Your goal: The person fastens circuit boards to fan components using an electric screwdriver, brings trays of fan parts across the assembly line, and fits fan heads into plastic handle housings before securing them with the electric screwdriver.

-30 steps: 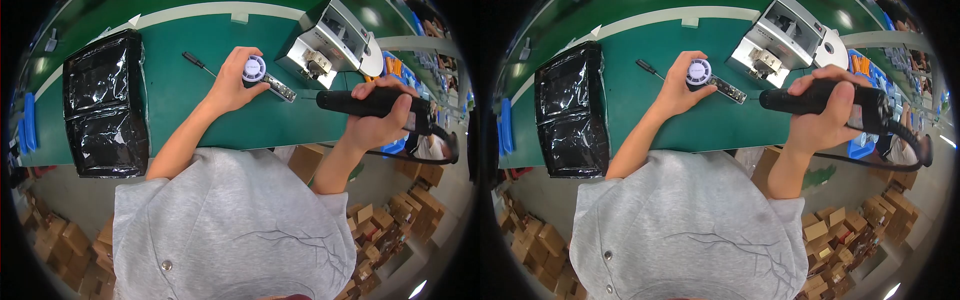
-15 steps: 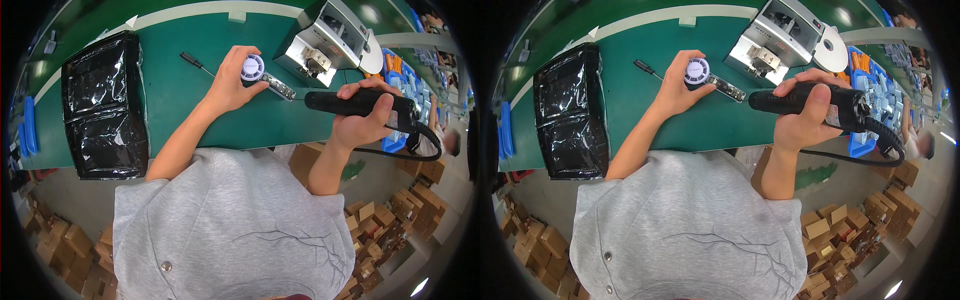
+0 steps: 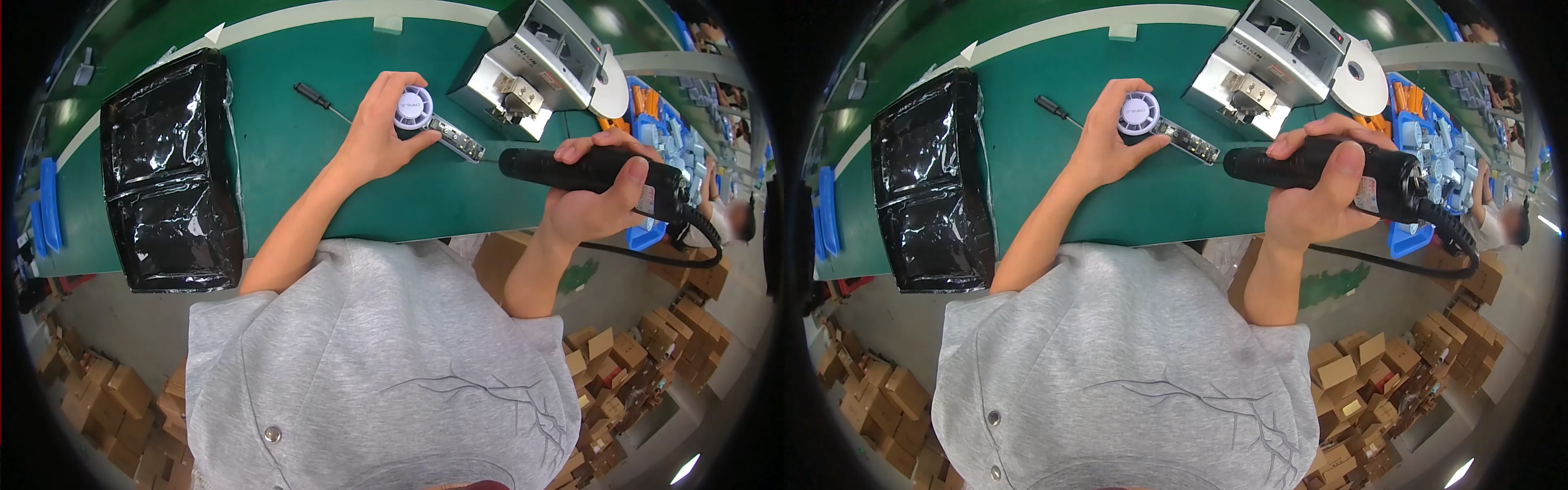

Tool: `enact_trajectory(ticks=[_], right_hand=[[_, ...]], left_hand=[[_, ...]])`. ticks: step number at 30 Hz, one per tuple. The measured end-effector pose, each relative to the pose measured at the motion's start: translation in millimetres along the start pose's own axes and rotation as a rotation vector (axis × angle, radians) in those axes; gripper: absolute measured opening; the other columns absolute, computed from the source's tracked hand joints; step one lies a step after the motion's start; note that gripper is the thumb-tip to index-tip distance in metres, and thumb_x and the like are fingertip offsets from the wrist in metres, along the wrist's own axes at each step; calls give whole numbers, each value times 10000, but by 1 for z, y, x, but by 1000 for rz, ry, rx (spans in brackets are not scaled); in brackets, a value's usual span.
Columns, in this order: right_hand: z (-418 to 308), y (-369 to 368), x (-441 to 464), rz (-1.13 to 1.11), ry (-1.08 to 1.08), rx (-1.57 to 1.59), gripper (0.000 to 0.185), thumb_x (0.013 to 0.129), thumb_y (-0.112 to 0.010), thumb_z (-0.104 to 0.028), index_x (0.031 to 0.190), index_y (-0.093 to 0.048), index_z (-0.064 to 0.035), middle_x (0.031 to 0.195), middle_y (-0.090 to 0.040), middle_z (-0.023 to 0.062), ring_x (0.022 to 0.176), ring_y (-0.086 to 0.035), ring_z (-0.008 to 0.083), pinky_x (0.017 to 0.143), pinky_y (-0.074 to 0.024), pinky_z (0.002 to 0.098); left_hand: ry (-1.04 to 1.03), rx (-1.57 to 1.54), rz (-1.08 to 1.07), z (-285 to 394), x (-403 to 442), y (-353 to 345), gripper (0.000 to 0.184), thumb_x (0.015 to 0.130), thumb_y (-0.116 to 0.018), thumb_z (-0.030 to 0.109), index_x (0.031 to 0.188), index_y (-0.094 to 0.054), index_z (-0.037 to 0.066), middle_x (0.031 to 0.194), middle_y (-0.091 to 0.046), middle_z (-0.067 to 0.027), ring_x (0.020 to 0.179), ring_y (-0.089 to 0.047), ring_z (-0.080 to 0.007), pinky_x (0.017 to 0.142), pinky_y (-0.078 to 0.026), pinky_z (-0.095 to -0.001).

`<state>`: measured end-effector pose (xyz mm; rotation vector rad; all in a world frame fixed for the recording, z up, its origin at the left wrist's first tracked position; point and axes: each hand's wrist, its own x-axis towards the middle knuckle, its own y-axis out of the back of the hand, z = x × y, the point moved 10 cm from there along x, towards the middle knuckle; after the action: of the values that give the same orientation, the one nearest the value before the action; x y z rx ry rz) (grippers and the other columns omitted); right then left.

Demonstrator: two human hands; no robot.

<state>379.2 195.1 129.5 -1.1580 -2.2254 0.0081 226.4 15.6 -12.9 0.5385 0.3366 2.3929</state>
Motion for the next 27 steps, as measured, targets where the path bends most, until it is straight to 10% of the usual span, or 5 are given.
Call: enact_trajectory(ticks=[17, 27], right_hand=[[-4, -12, -29, -111, 149, -19, 456, 912, -767, -262, 1154, -461, -27, 826, -637, 188, 531, -623, 212, 507, -519, 305], [5, 36, -31, -72, -401, -130, 216, 926, -658, -85, 1067, -540, 29, 844, -628, 142, 537, -575, 166, 491, -465, 275]], left_hand=[[-1, 30, -5, 2, 0, 0, 616, 723, -885, 128, 1234, -553, 40, 1148, -608, -125, 1049, -631, -286, 920, -519, -372], [49, 53, -241, 13, 20, 7, 611, 654, -878, 24, 1199, -603, 33, 1165, -650, -140, 1107, -647, -312, 964, -513, -367]])
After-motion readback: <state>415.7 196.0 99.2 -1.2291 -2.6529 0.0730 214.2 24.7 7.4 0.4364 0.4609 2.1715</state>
